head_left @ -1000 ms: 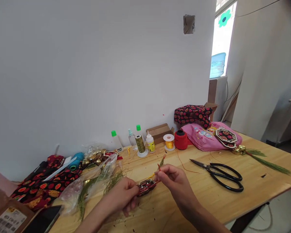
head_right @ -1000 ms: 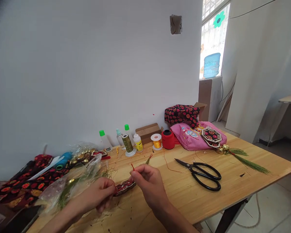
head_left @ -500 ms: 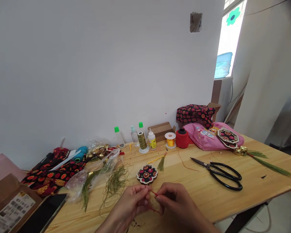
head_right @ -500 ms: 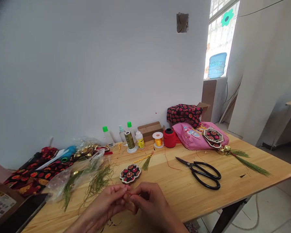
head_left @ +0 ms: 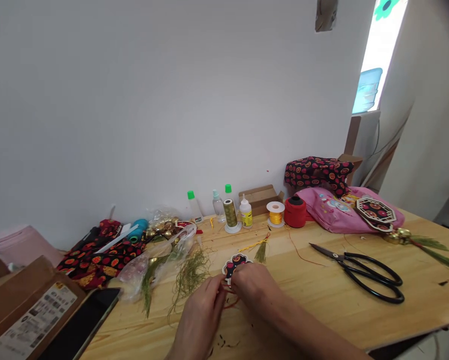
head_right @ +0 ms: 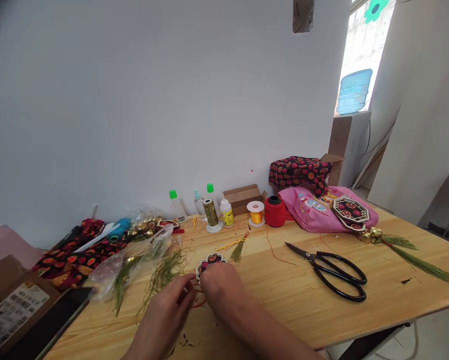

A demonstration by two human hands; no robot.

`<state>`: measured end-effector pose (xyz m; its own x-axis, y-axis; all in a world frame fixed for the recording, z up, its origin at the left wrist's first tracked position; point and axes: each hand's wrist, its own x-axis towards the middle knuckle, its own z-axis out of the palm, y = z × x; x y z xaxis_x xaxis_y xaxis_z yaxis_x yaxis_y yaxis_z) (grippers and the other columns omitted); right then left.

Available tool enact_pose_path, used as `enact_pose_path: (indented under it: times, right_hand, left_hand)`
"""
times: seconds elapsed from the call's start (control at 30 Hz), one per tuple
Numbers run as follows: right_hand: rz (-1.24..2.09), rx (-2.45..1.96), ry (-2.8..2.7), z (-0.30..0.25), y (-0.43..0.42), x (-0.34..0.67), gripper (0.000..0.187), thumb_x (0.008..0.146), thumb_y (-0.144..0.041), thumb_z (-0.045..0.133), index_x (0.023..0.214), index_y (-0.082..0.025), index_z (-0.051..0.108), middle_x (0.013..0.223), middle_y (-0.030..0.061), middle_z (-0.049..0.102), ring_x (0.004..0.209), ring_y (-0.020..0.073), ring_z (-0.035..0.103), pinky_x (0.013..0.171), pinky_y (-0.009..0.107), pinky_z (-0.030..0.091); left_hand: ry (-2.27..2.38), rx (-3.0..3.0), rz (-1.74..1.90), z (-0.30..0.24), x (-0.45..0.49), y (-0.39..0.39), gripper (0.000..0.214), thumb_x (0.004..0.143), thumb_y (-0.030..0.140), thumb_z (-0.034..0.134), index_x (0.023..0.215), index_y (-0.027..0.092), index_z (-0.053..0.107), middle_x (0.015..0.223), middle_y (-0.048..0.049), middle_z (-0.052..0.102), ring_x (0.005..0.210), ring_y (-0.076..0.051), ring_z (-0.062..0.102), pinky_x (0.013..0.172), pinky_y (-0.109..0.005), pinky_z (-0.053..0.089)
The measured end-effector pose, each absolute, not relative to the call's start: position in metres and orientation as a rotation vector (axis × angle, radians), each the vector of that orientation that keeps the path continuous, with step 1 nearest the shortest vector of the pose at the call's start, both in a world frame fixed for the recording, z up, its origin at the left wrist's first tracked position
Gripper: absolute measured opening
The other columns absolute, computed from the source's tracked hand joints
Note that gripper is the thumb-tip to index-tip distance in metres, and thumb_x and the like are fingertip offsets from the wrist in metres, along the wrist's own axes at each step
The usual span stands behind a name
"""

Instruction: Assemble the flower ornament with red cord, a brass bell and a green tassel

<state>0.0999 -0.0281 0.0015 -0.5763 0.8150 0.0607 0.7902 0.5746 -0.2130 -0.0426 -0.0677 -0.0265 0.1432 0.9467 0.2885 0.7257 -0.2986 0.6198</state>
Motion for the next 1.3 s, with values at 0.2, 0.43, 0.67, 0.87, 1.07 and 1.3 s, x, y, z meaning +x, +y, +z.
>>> enact_pose_path:
  times: [0.2,0.43,0.67,0.87,1.07,1.3]
  right_hand:
    - [0.224,-1.216,-2.773,-0.005,-0.025,0.103,0.019,0.078,-0.012,0.048,0.075,-0.013,0.067,0.076,0.0105,0.068,0.069,0.0208,0.061,0.052,0.024,0.038]
    - [0.210,-1.068,-2.711,-0.019,-0.012,0.110,0.018,0.079,-0.015,0.050,0.072,-0.014,0.066,0.074,0.0077,0.066,0.068,0.0170,0.057,0.054,0.023,0.037]
    - [0.366,-0.822,-2.342,-0.034,-0.009,0.126,0.014,0.076,-0.018,0.055,0.088,-0.017,0.062,0.084,0.0063,0.063,0.077,0.0154,0.056,0.064,0.023,0.043]
    - [0.439,-0.713,-2.197,-0.037,-0.023,0.132,0.013,0.077,-0.017,0.053,0.086,-0.019,0.062,0.079,0.0048,0.061,0.073,0.0145,0.054,0.064,0.024,0.043]
    - [0.462,-0.783,-2.253,-0.037,-0.023,0.129,0.011,0.074,-0.017,0.059,0.082,-0.018,0.067,0.073,0.0037,0.060,0.068,0.0140,0.053,0.059,0.023,0.042]
    - [0.471,-0.762,-2.086,-0.052,-0.018,0.123,0.013,0.075,-0.017,0.057,0.080,-0.019,0.069,0.072,0.0045,0.061,0.067,0.0141,0.054,0.060,0.024,0.042]
  left_hand:
    - [1.594,2.244,0.727,-0.029,-0.047,-0.061,0.024,0.082,0.025,0.043,0.077,0.024,0.066,0.073,-0.0053,0.062,0.065,-0.019,0.056,0.058,-0.025,0.036]
    - [1.696,2.004,0.601,-0.012,-0.040,-0.048,0.019,0.074,0.024,0.049,0.063,0.020,0.064,0.065,-0.0023,0.060,0.063,-0.017,0.052,0.056,-0.024,0.030]
    - [1.472,1.400,0.385,-0.011,-0.038,-0.031,0.035,0.058,0.047,0.059,0.045,0.016,0.052,0.034,0.0065,0.040,0.033,-0.007,0.032,0.038,-0.020,0.023]
    - [1.174,0.995,0.593,-0.022,-0.044,-0.034,0.039,0.055,0.048,0.069,0.056,0.011,0.059,0.039,0.0054,0.045,0.035,-0.002,0.036,0.038,-0.015,0.023]
    - [1.097,0.882,0.684,-0.022,-0.042,-0.037,0.029,0.056,0.037,0.073,0.059,0.010,0.062,0.044,0.0048,0.049,0.039,-0.002,0.039,0.042,-0.013,0.033]
    - [1.073,0.883,0.695,-0.024,-0.041,-0.036,0.027,0.056,0.035,0.073,0.060,0.010,0.063,0.045,0.0051,0.048,0.041,-0.002,0.040,0.046,-0.014,0.037]
